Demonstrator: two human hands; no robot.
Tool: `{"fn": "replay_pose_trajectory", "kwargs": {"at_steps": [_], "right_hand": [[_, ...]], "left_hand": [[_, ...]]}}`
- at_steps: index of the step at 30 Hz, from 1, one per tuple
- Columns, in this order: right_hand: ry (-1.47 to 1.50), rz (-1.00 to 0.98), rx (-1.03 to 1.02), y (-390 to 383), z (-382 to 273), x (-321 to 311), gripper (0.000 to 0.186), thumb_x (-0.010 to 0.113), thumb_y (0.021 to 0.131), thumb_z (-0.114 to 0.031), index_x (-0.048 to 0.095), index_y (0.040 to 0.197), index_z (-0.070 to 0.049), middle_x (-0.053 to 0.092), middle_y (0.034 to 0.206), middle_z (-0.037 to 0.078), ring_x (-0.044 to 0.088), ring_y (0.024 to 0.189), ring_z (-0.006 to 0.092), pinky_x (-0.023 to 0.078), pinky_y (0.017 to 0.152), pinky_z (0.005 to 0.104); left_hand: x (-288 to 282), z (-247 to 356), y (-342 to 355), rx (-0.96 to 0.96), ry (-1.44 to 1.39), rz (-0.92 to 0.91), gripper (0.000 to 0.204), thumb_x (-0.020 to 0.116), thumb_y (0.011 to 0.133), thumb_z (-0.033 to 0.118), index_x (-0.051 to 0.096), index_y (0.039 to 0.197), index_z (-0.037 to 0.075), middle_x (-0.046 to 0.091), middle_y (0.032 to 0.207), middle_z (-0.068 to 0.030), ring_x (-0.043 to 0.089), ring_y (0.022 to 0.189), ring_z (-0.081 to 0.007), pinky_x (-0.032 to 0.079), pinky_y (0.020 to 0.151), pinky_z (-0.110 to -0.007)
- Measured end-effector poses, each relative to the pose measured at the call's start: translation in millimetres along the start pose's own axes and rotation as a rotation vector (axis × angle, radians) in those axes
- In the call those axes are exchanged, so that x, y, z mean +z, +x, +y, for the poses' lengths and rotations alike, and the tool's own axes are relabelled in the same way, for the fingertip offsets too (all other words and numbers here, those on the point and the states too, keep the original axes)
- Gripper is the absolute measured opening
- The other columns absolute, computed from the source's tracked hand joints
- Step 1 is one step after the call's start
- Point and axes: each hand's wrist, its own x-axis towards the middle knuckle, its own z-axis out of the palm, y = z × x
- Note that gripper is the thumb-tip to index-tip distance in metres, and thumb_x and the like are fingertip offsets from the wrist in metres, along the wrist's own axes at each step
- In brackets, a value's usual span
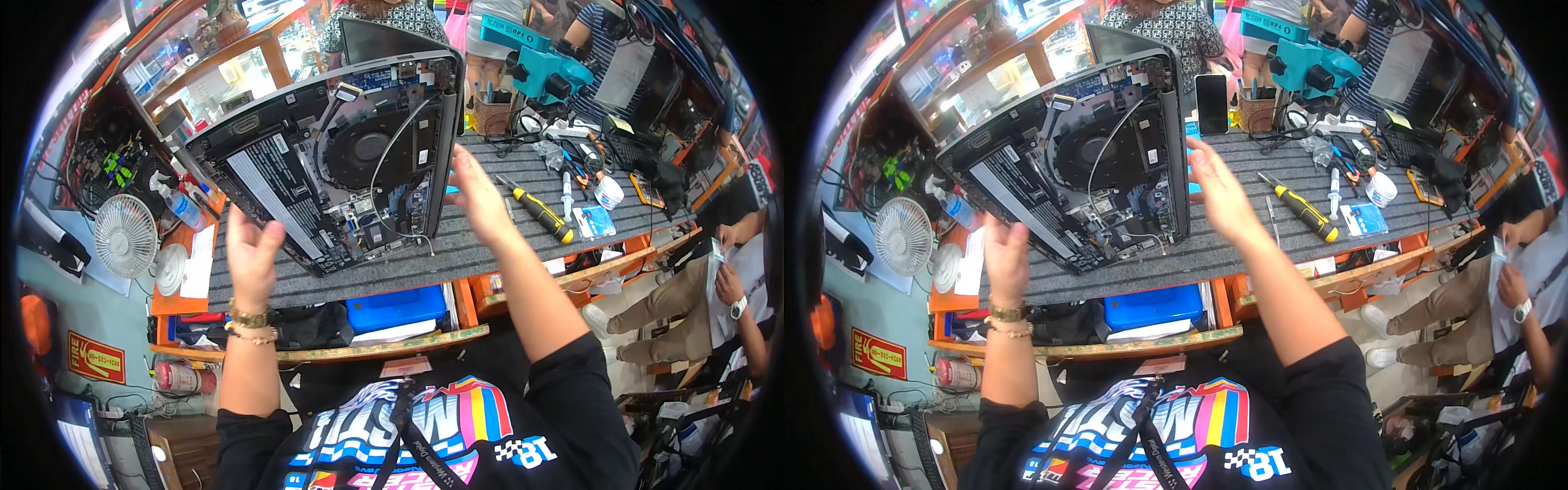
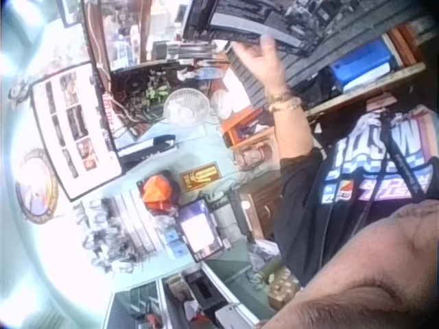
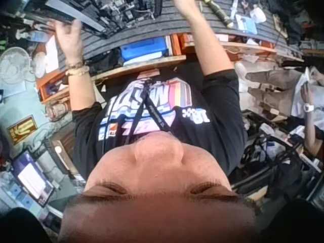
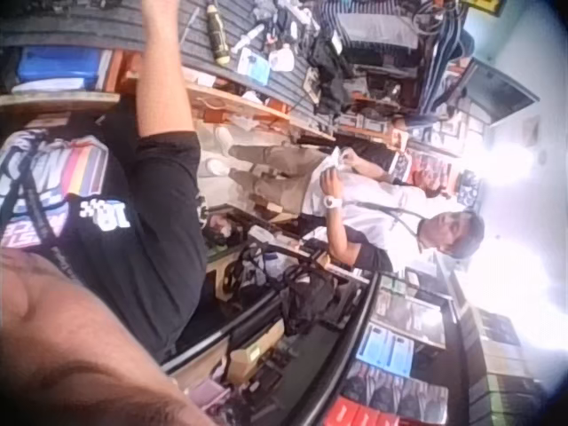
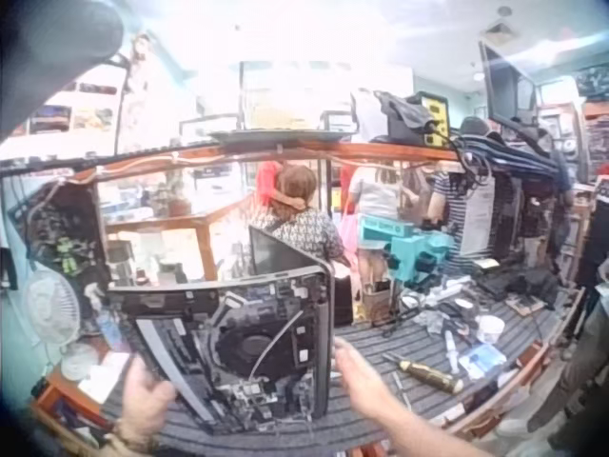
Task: The person disassembles a laptop by removing screws with a screwdriver and prying the internal components apart using a thin metal tool, eventually separating the screen from the main chassis.
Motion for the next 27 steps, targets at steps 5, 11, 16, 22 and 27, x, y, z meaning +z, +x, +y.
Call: {"fn": "replay_pose_trajectory", "kwargs": {"at_steps": [5,11,16,22,27], "right_hand": [[0.332,0.03,-0.11,16.3,21.5,38.2,0.079,0.042,0.121,-0.064,0.048,0.168,0.0,0.059,0.161,0.016,0.058,0.143,0.0203,0.044,0.122,0.0383],[0.245,0.05,-0.201,11.9,25.5,42.5,0.071,0.045,0.122,-0.058,0.064,0.149,0.005,0.071,0.138,0.011,0.062,0.129,0.0165,0.046,0.116,0.0343],[0.304,0.185,-0.319,20.9,24.7,48.8,0.073,0.044,0.122,-0.06,0.062,0.15,0.004,0.069,0.143,0.012,0.062,0.133,0.0193,0.046,0.118,0.0364],[0.599,0.164,-0.171,11.3,7.1,60.9,0.076,0.04,0.12,-0.065,0.049,0.166,-0.004,0.06,0.162,0.011,0.059,0.147,0.0279,0.044,0.127,0.0439],[0.853,0.282,-0.172,-2.4,14.0,100.2,0.075,0.039,0.12,-0.066,0.05,0.165,-0.007,0.06,0.163,0.01,0.059,0.147,0.0287,0.044,0.127,0.0449]], "left_hand": [[22.8,-22.4,-13.2,-0.119,-0.017,-0.014,0.036,0.087,0.1,0.005,0.075,0.133,-0.001,0.082,0.126,-0.0082,0.075,0.114,-0.0158,0.058,0.104,-0.034],[34.4,-13.6,-4.3,-0.087,0.041,0.033,0.033,0.089,0.099,0.005,0.078,0.129,-0.001,0.083,0.121,-0.0079,0.077,0.107,-0.0148,0.06,0.099,-0.033],[47.2,-2.9,13.2,-0.122,0.127,0.031,0.034,0.092,0.097,0.008,0.078,0.126,-0.001,0.084,0.118,-0.0077,0.077,0.104,-0.0134,0.061,0.097,-0.032],[57.6,39.9,66.6,-0.131,0.287,-0.142,0.04,0.094,0.095,0.016,0.078,0.126,-0.004,0.084,0.114,-0.0078,0.075,0.1,-0.0117,0.061,0.093,-0.032],[58.6,70.7,124.4,-0.152,0.452,-0.422,0.054,0.096,0.092,0.032,0.079,0.128,-0.005,0.085,0.111,-0.0096,0.076,0.097,-0.012,0.062,0.092,-0.032]]}}
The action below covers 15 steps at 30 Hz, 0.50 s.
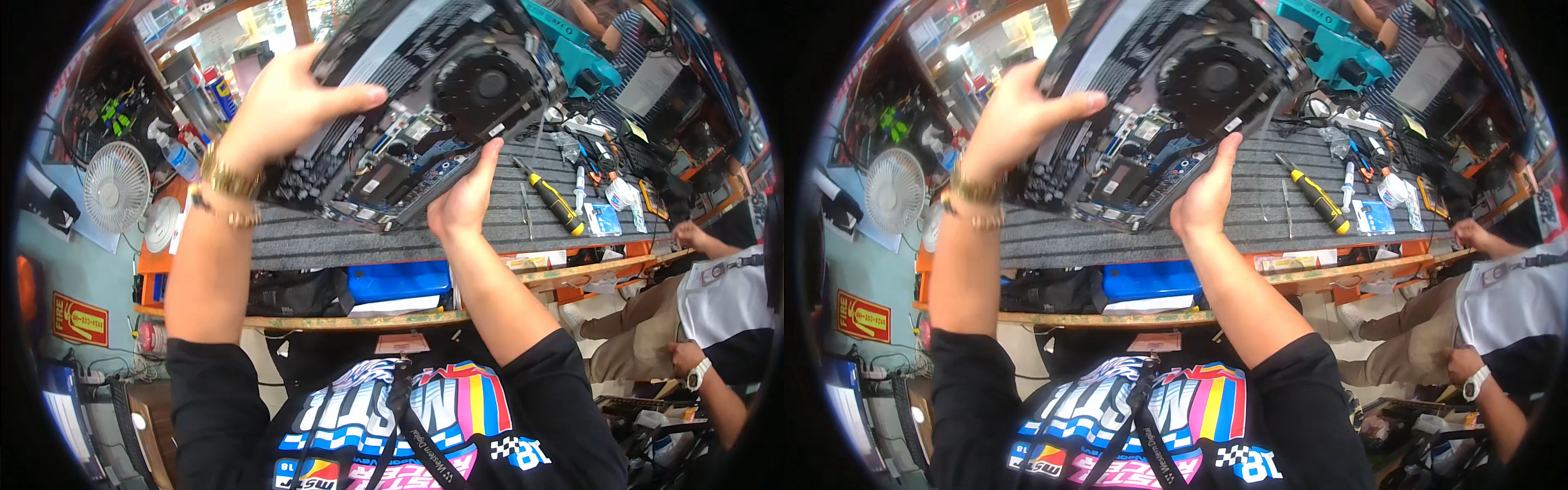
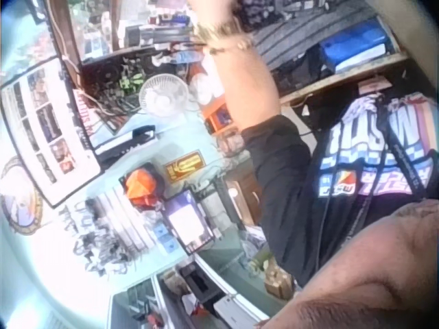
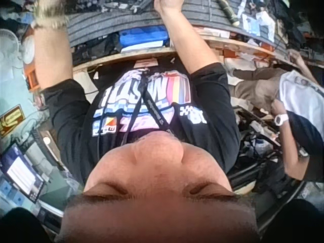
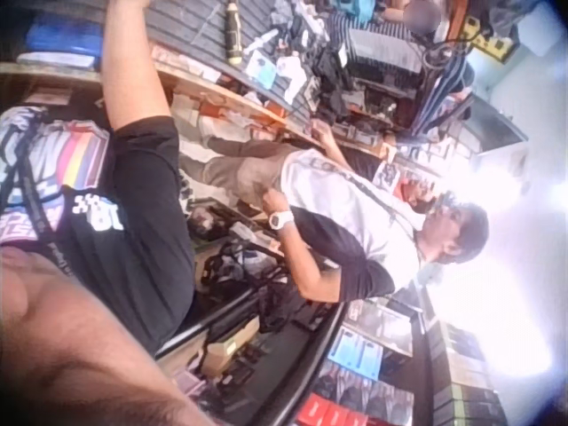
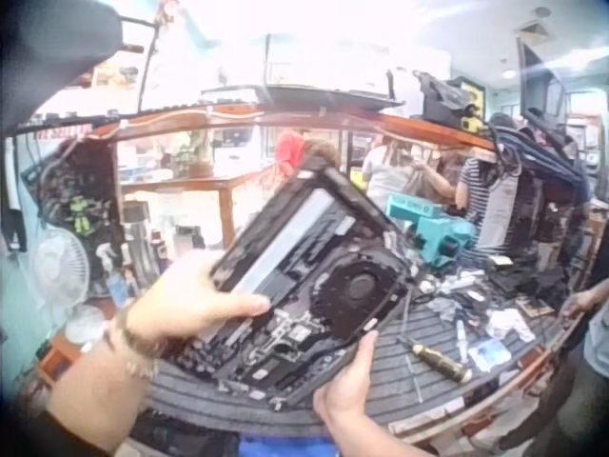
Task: The person disassembles a laptop by removing screws with a screwdriver and prying the internal components apart using a thin metal tool, eventually separating the screen from the main chassis.
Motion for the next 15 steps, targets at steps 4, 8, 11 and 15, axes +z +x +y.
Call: {"fn": "replay_pose_trajectory", "kwargs": {"at_steps": [4,8,11,15], "right_hand": [[0.162,0.113,0.091,-25.0,21.7,2.5,0.073,0.038,0.12,-0.065,0.051,0.165,-0.009,0.06,0.163,0.011,0.057,0.149,0.0306,0.041,0.129,0.0484],[0.202,0.168,0.178,-43.4,36.4,0.0,0.079,0.035,0.118,-0.071,0.048,0.167,-0.01,0.054,0.168,0.012,0.05,0.154,0.0321,0.037,0.131,0.0518],[0.187,0.184,0.207,-51.3,43.8,-4.4,0.082,0.035,0.117,-0.073,0.045,0.17,-0.012,0.049,0.171,0.012,0.046,0.157,0.032,0.034,0.133,0.0534],[0.145,0.202,0.29,-57.8,41.4,-16.9,0.082,0.036,0.116,-0.074,0.045,0.17,-0.013,0.053,0.168,0.01,0.049,0.156,0.0312,0.036,0.132,0.0539]], "left_hand": [[-5.8,18.2,38.0,-0.027,0.347,-0.189,0.053,0.087,0.097,0.04,0.079,0.13,-0.001,0.085,0.111,-0.0134,0.08,0.093,-0.0202,0.065,0.085,-0.036],[4.3,24.7,63.9,-0.233,0.492,-0.269,0.054,0.093,0.086,0.036,0.082,0.126,0.003,0.084,0.117,-0.0169,0.081,0.104,-0.0289,0.062,0.096,-0.04],[10.6,17.8,71.1,-0.247,0.478,-0.311,0.063,0.097,0.08,0.041,0.083,0.129,0.003,0.085,0.119,-0.019,0.08,0.11,-0.0294,0.06,0.101,-0.04],[11.2,4.2,79.6,-0.21,0.302,-0.43,0.062,0.098,0.079,0.034,0.083,0.131,0.003,0.085,0.122,-0.0184,0.08,0.111,-0.0296,0.061,0.1,-0.042]]}}
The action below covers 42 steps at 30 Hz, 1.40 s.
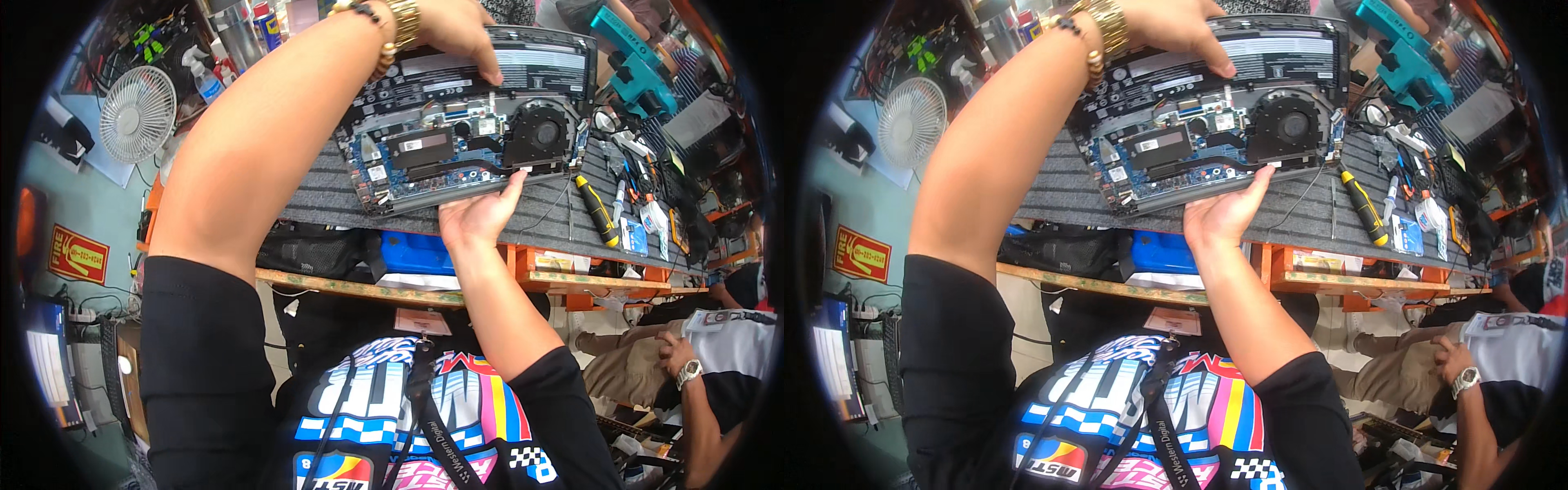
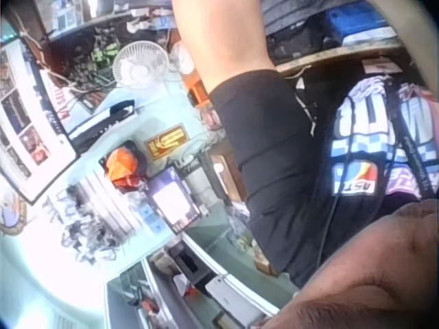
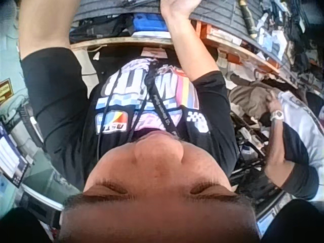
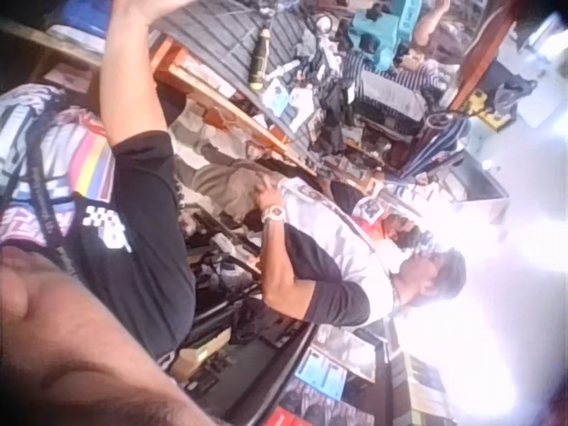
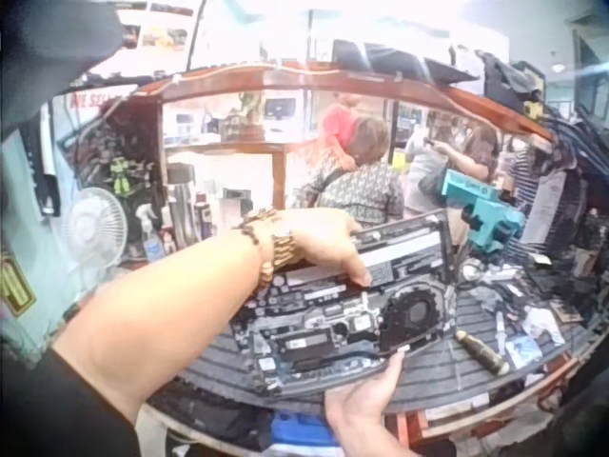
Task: The person disassembles a laptop by removing screws with a screwdriver and prying the internal components apart using a thin metal tool, eventually separating the screen from the main chassis.
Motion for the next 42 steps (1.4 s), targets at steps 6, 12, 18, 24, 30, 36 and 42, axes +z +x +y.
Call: {"fn": "replay_pose_trajectory", "kwargs": {"at_steps": [6,12,18,24,30,36,42], "right_hand": [[-0.027,-0.035,0.2,-18.7,-18.7,-26.9,0.064,0.046,0.112,-0.051,0.049,0.162,-0.011,0.055,0.166,0.013,0.052,0.153,0.0347,0.038,0.13,0.0561],[-0.329,0.016,0.401,-31.1,-51.7,-38.3,0.058,0.055,0.106,-0.028,0.051,0.149,0.009,0.061,0.151,0.032,0.058,0.148,0.0461,0.047,0.128,0.0545],[-0.495,0.024,0.52,-40.3,-84.1,-42.2,0.044,0.048,0.111,-0.02,0.056,0.134,0.016,0.064,0.143,0.038,0.068,0.137,0.0519,0.061,0.116,0.0529],[-0.521,-0.004,0.531,-40.7,-89.5,-49.3,0.049,0.047,0.113,-0.02,0.05,0.142,0.018,0.063,0.147,0.04,0.069,0.135,0.0532,0.063,0.114,0.0533],[-0.512,-0.025,0.527,-47.0,-95.8,-53.5,0.049,0.049,0.114,-0.019,0.049,0.147,0.017,0.064,0.147,0.039,0.071,0.133,0.0507,0.063,0.112,0.052],[-0.65,-0.084,0.487,-63.1,-95.8,-54.3,0.04,0.061,0.112,-0.012,0.056,0.148,0.005,0.071,0.143,0.029,0.077,0.123,0.0379,0.064,0.106,0.0444],[-1.274,-0.739,-0.053,-84.5,-145.7,-49.9,0.011,0.073,0.103,-0.004,0.079,0.109,0.002,0.082,0.095,0.013,0.079,0.083,0.0186,0.06,0.075,0.0318]], "left_hand": [[19.0,1.7,27.8,0.024,0.357,-0.016,0.079,0.098,0.075,0.053,0.082,0.133,0.003,0.083,0.129,-0.021,0.08,0.117,-0.0345,0.061,0.103,-0.044],[23.5,11.9,38.8,-0.019,0.352,-0.169,0.06,0.099,0.077,0.049,0.088,0.11,0.001,0.086,0.114,-0.0185,0.082,0.102,-0.0313,0.062,0.094,-0.044],[26.3,7.5,42.6,0.057,0.283,-0.21,0.061,0.099,0.08,0.044,0.086,0.126,0.007,0.086,0.116,-0.0133,0.08,0.104,-0.028,0.061,0.096,-0.04],[34.9,3.1,48.5,-0.021,0.216,-0.212,0.061,0.1,0.081,0.039,0.084,0.131,0.01,0.086,0.118,-0.0114,0.08,0.104,-0.025,0.061,0.097,-0.04],[38.5,0.8,50.9,-0.042,0.253,-0.203,0.065,0.099,0.081,0.042,0.083,0.133,0.008,0.086,0.12,-0.0132,0.08,0.107,-0.0269,0.061,0.099,-0.041],[43.2,0.4,49.7,-0.063,0.222,-0.159,0.059,0.098,0.082,0.039,0.083,0.127,0.004,0.086,0.115,-0.014,0.079,0.103,-0.0261,0.061,0.096,-0.041],[45.6,11.1,43.9,-0.091,0.17,-0.166,0.051,0.099,0.084,0.034,0.084,0.122,0.003,0.086,0.109,-0.0117,0.079,0.098,-0.0229,0.06,0.091,-0.039]]}}
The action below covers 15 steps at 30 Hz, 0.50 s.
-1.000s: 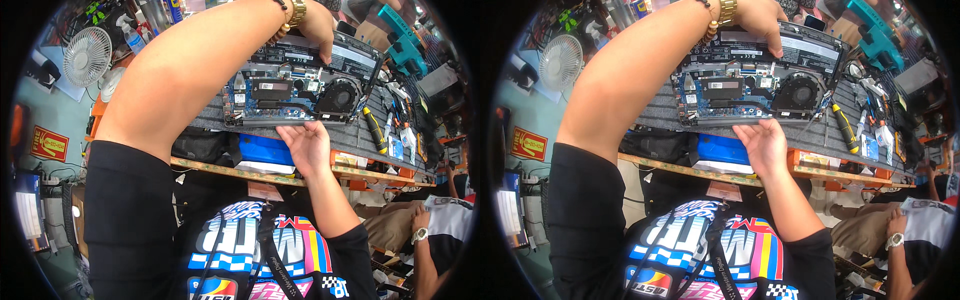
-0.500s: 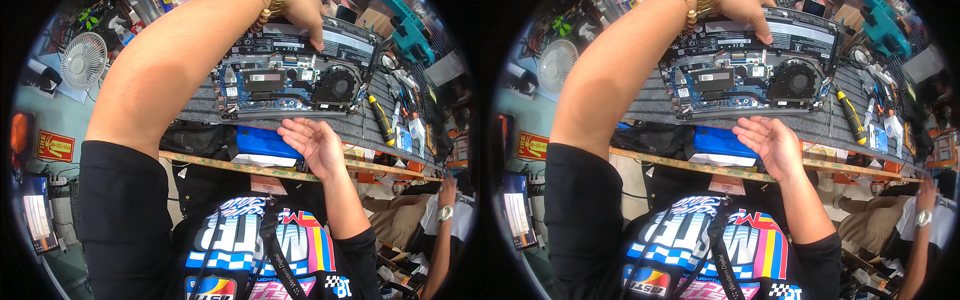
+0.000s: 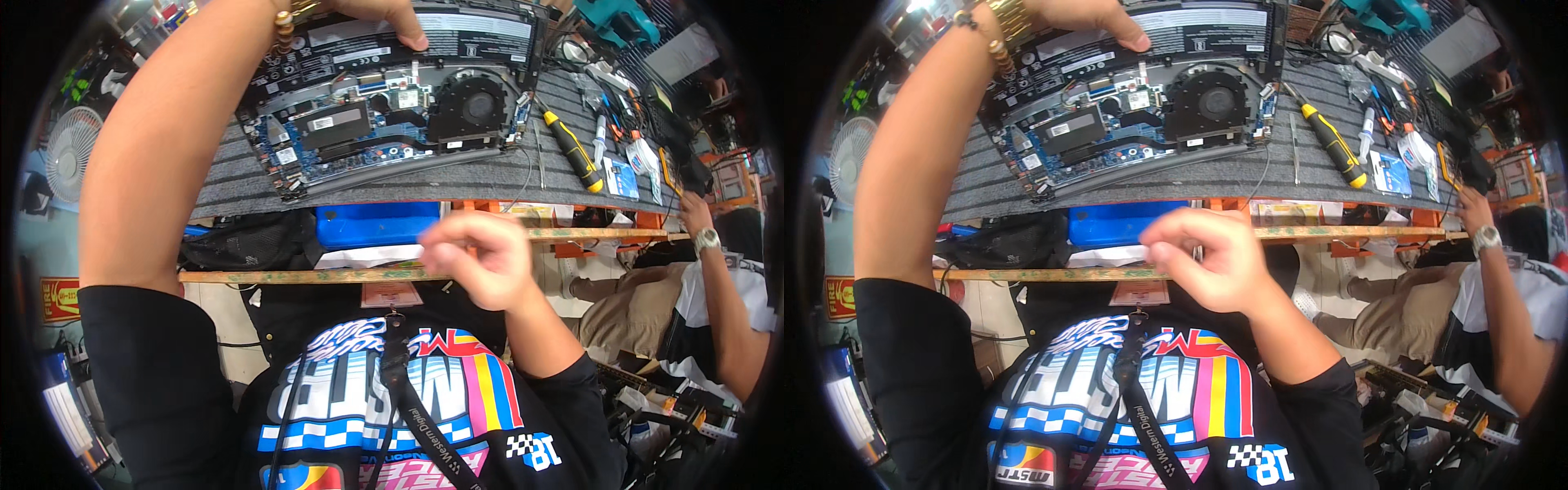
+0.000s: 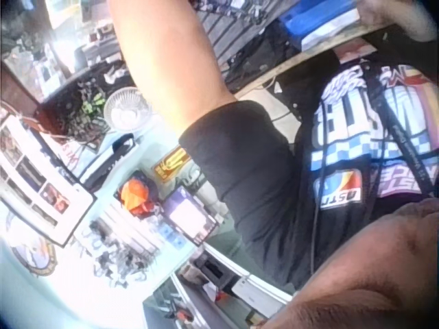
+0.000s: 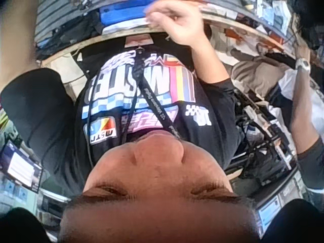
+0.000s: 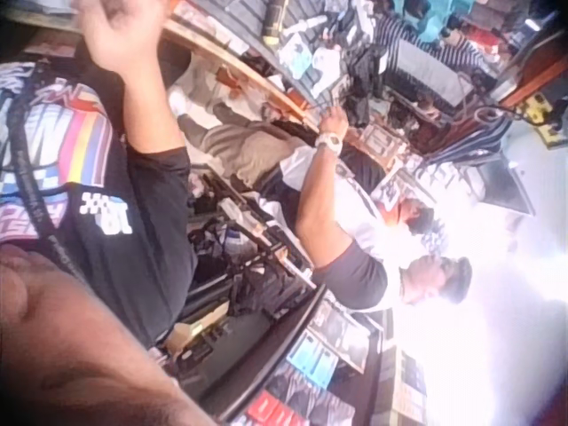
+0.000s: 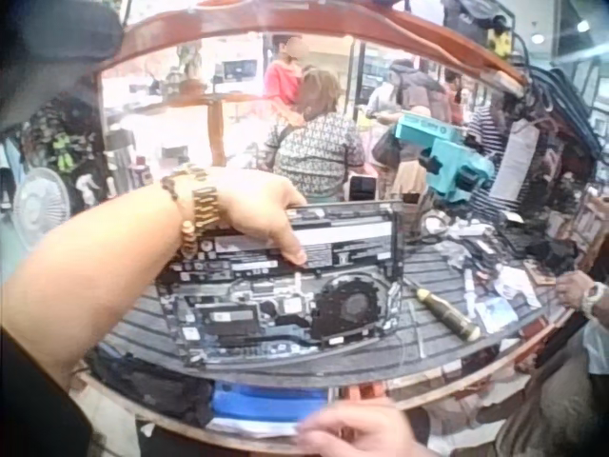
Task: The person disassembles a laptop by removing screws with a screwdriver and prying the internal components apart using a thin metal tool, eventually separating the screen from the main chassis.
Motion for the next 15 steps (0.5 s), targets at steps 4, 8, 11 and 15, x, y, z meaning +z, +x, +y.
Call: {"fn": "replay_pose_trajectory", "kwargs": {"at_steps": [4,8,11,15], "right_hand": [[0.0,0.623,-0.361,-0.8,12.9,-48.2,0.016,0.063,0.107,-0.004,0.07,0.094,-0.002,0.067,0.076,0.006,0.059,0.061,0.0123,0.047,0.057,0.0275],[-0.328,0.825,0.177,20.8,52.8,-91.1,0.018,0.069,0.106,-0.001,0.077,0.122,0.001,0.07,0.1,0.002,0.063,0.08,0.0099,0.053,0.072,0.0273],[-0.671,0.626,-0.043,18.7,73.9,-91.5,0.027,0.072,0.098,0.006,0.079,0.123,-0.003,0.071,0.113,0.008,0.067,0.08,0.015,0.057,0.075,0.0306],[-0.757,0.615,-0.099,19.3,84.9,-84.3,0.029,0.076,0.095,0.007,0.08,0.121,-0.005,0.07,0.115,0.01,0.067,0.084,0.0199,0.057,0.075,0.0331]], "left_hand": [[-1.4,8.9,-9.4,-0.035,0.035,0.042,0.048,0.099,0.084,0.029,0.084,0.121,0.003,0.086,0.108,-0.0104,0.078,0.098,-0.0216,0.06,0.09,-0.038],[-3.2,15.1,-16.7,-0.036,-0.036,0.005,0.049,0.099,0.085,0.028,0.084,0.123,0.003,0.086,0.11,-0.0102,0.079,0.099,-0.022,0.06,0.092,-0.038],[-1.5,18.3,-17.8,-0.068,0.004,0.026,0.05,0.098,0.086,0.028,0.083,0.126,0.004,0.087,0.113,-0.0108,0.079,0.1,-0.0218,0.061,0.093,-0.038],[-1.8,21.3,-18.1,-0.092,0.011,0.024,0.05,0.098,0.087,0.031,0.083,0.126,0.005,0.087,0.113,-0.0108,0.079,0.101,-0.0215,0.061,0.093,-0.038]]}}
